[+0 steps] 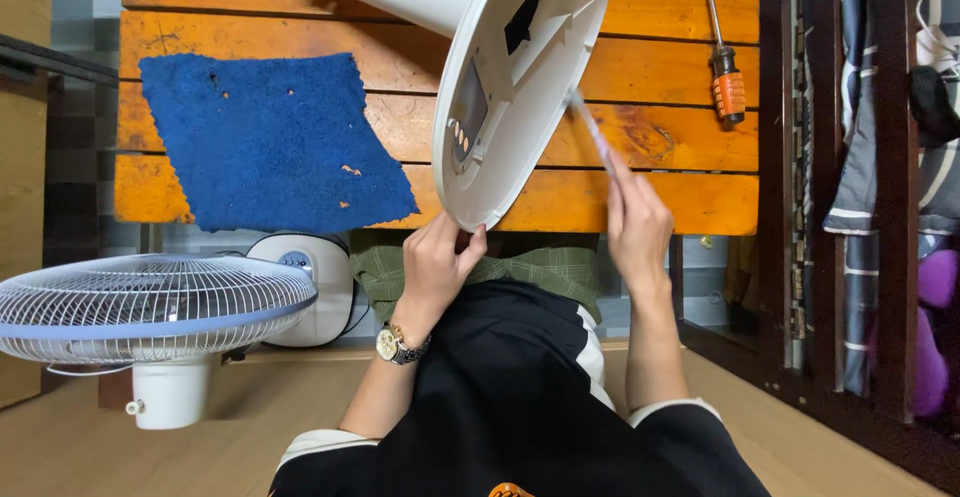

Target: Clean the interior crevices of a fan base using a toothbrush and a cloth

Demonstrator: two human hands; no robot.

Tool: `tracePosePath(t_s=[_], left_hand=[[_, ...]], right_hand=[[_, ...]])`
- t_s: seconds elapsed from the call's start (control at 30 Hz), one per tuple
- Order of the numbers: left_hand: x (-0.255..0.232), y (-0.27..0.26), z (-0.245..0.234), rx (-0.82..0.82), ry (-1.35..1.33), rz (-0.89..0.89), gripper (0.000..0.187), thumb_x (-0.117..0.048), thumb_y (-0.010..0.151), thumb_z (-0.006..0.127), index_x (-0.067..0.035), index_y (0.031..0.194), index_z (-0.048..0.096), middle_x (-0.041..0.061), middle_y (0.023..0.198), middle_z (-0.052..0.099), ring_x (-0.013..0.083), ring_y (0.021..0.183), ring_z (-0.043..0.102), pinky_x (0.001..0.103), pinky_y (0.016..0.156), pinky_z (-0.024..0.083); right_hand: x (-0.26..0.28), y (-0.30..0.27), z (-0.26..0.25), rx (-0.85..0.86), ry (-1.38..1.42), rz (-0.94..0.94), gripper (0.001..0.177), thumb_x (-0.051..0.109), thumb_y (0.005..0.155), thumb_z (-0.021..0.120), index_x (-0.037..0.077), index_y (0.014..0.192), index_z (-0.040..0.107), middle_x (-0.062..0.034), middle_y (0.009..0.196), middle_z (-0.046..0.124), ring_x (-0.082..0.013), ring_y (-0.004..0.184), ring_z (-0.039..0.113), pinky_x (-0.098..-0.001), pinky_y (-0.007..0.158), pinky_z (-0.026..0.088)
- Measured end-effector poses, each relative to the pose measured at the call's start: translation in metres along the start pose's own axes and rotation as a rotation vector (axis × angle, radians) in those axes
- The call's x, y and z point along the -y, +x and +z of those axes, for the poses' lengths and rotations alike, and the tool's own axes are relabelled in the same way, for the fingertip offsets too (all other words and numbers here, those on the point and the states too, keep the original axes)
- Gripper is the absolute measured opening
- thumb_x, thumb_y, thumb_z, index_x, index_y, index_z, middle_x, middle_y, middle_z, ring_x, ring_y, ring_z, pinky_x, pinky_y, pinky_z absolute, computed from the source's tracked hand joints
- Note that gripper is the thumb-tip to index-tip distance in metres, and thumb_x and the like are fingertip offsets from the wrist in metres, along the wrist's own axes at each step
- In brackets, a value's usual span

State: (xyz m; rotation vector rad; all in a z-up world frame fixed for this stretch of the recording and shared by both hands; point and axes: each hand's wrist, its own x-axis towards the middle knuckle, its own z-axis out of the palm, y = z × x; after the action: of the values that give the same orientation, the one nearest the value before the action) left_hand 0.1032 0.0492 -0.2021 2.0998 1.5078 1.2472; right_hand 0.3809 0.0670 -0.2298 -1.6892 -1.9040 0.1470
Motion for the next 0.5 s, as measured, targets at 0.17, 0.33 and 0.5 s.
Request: tracePosePath(t_s=[0.17, 0.33, 0.5], left_hand=[[0.01, -0.008, 0.006, -0.005, 0.016, 0.021, 0.021, -0.023, 0.097, 0.069, -0.006, 0.086, 0.063, 0.007, 0.068, 0.055, 0.0297, 0.061, 0.064, 0.035, 0.049, 0.052], [0.014, -0.011, 0.009, -0.005, 0.027, 0.036, 0.019, -0.023, 0.095, 0.072, -0.005, 0.089, 0.065, 0.009, 0.072, 0.06, 0.0316, 0.065, 0.066, 0.037, 0.051, 0.053], [0.014, -0.012, 0.01, -0.013, -0.013, 0.007, 0.017, -0.018, 0.094, 0.075, -0.003, 0.094, 0.067, 0.011, 0.077, 0.065, 0.0335, 0.07, 0.069, 0.038, 0.055, 0.055]], right_hand=[[-0.007, 0.036, 0.007, -0.085, -0.075, -0.068, 0.037, 0.011, 0.109, 0.056, 0.016, 0.145, 0.064, -0.0118, 0.092, 0.067, -0.0337, 0.083, 0.069, -0.0417, 0.069, 0.056], [-0.036, 0.013, 0.033, -0.035, -0.026, -0.05, 0.037, 0.01, 0.107, 0.056, 0.013, 0.142, 0.064, -0.0142, 0.106, 0.072, -0.035, 0.095, 0.071, -0.0414, 0.078, 0.057], [0.015, -0.041, 0.005, 0.155, 0.106, 0.076, 0.037, 0.01, 0.101, 0.058, 0.011, 0.138, 0.065, -0.0205, 0.113, 0.074, -0.0395, 0.096, 0.072, -0.0464, 0.078, 0.058]])
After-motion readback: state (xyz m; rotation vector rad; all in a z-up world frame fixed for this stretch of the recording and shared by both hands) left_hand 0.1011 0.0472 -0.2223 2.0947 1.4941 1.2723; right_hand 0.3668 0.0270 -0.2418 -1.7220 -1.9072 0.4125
